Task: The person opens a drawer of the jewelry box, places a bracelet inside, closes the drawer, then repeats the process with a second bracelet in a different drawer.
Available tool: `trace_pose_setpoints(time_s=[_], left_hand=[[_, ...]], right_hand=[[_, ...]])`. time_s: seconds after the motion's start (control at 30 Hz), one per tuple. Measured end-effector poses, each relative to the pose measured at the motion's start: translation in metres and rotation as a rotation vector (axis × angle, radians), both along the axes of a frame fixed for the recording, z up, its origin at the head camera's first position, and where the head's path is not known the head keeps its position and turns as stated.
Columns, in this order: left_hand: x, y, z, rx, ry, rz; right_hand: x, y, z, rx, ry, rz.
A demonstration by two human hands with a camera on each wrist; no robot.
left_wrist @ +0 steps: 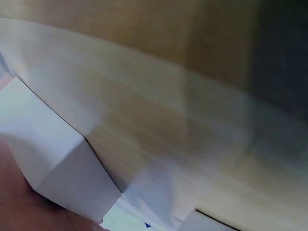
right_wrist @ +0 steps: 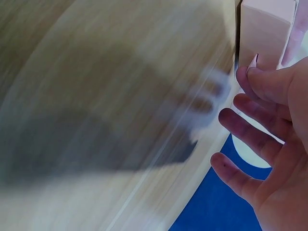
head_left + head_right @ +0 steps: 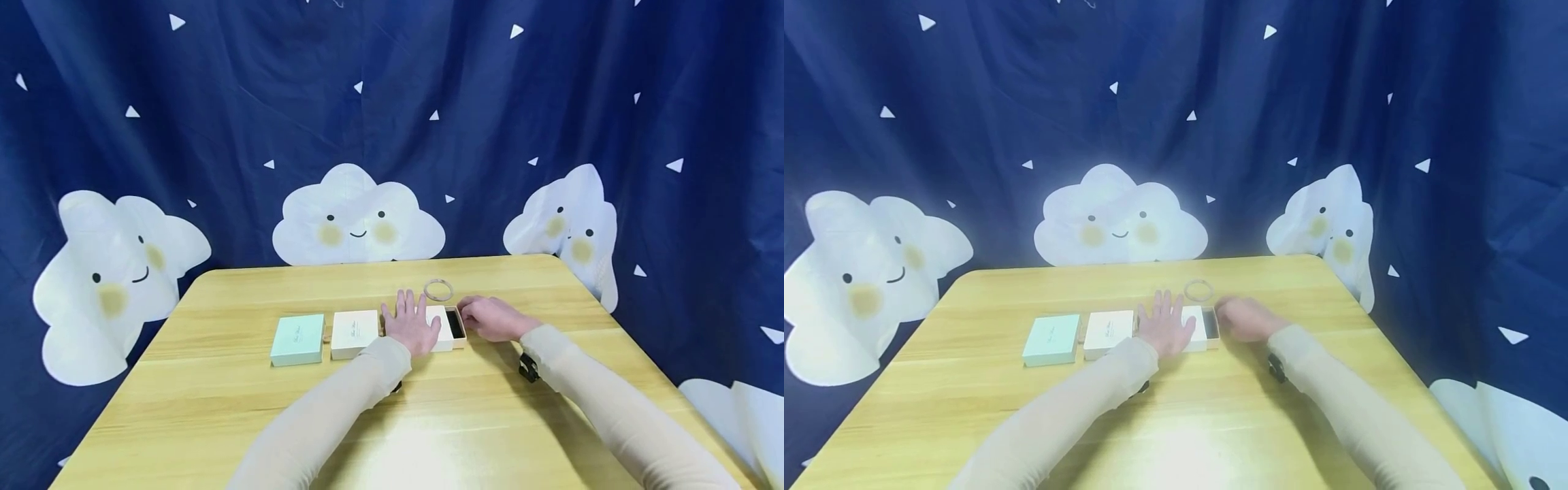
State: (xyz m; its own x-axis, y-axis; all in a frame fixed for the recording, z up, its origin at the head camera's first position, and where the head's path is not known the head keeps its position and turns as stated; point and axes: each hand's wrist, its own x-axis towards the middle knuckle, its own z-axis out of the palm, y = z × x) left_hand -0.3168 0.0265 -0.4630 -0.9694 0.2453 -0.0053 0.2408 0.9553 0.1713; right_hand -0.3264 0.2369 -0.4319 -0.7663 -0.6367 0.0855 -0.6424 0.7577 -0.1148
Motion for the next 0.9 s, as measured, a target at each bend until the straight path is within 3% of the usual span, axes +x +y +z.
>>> trace_pose_setpoints(time_s=[0.27,0.5,0.9], left_hand=[[0.006,-0.002,0.01,0.008,-0.018,-0.01],[0.004,-0.001,0.008,0.005,-0.044,-0.004],[0.008,-0.003,0.012,0.004,-0.021,-0.014]], right_hand=[[-0.002,0.005,-0.002,0.014,-0.007,-0.006],[-0.001,0.009,-0.001,0.018,0.01,-0.003],[0.0,0.018,-0.001,0.039,0.015,-0.026]])
